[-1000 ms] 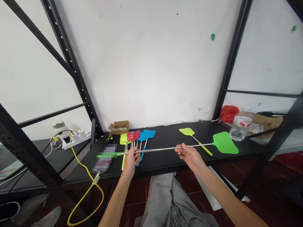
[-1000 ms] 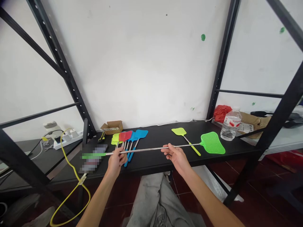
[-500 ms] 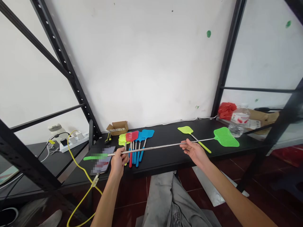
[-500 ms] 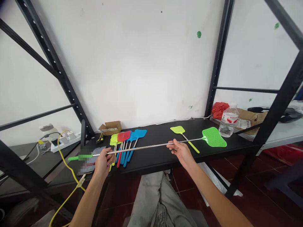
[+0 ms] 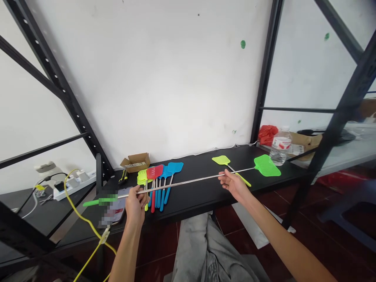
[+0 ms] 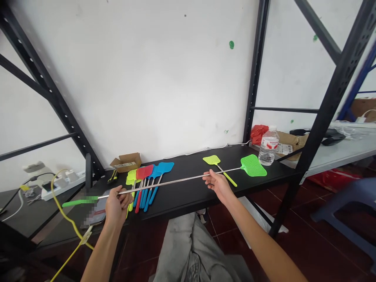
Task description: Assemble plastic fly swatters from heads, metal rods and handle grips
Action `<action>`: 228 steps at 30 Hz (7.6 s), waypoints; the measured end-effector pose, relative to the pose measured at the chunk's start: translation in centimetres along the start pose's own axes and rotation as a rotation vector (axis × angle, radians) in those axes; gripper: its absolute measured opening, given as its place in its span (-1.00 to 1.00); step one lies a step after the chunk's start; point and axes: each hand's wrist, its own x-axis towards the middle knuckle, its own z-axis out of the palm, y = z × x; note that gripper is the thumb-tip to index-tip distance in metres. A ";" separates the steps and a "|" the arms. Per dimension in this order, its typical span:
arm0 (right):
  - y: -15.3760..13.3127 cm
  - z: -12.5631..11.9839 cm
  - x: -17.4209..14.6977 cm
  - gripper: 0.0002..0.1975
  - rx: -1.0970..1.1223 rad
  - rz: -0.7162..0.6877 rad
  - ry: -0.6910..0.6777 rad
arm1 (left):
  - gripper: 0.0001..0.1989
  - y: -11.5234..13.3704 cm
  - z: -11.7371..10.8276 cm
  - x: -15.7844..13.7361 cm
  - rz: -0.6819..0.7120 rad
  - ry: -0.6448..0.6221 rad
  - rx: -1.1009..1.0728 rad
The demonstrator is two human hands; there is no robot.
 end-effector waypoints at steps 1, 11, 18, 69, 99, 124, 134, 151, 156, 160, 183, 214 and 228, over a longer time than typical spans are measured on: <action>0.0 0.1 0.0 -0.69 0.004 0.009 -0.014 | -0.54 0.0 0.2 0.0 0.009 0.013 -0.005; -0.5 -0.1 0.0 -0.77 0.146 -0.008 0.110 | -0.58 0.4 -0.5 0.2 0.012 0.092 -0.110; 2.0 3.0 -2.1 -0.74 0.068 0.062 -0.221 | -0.53 -2.8 4.6 -2.0 -0.125 -0.176 0.031; 1.3 1.5 -0.7 -0.60 0.316 0.048 0.067 | -0.65 -2.8 4.3 -2.0 -0.171 -0.376 0.071; 2.7 4.1 -2.1 -0.55 0.150 -0.131 0.100 | -0.54 -3.5 6.4 -3.2 -0.127 -0.385 -0.012; -0.1 2.2 -1.4 -0.60 0.219 -0.309 0.201 | -0.57 -1.2 5.0 -2.5 -0.042 -0.133 -0.095; 1.5 4.8 -3.4 -0.55 0.151 -0.293 0.141 | -0.55 -3.1 7.2 -4.3 -0.139 -0.251 -0.134; -1.3 2.3 -1.5 -0.63 0.255 -0.261 0.215 | -0.53 0.1 4.3 -2.4 -0.049 -0.170 -0.068; -1.0 2.6 -1.4 -0.59 0.239 -0.295 0.234 | -0.57 -0.2 5.1 -2.5 -0.017 -0.145 -0.162; 0.0 3.2 -1.6 -0.55 0.214 -0.313 0.244 | -0.58 -1.1 6.5 -3.3 -0.030 -0.155 -0.159; 1.7 4.4 -2.4 -0.66 0.226 -0.192 0.170 | -0.59 -1.0 6.0 -3.3 -0.040 -0.103 -0.113; -0.6 4.6 -3.0 -0.60 0.205 -0.313 0.197 | -0.56 -2.9 7.4 -4.6 -0.031 -0.357 -0.092; 2.6 7.7 -5.6 -0.57 0.152 -0.146 0.015 | -0.55 -3.7 9.8 -7.9 0.258 -0.428 0.342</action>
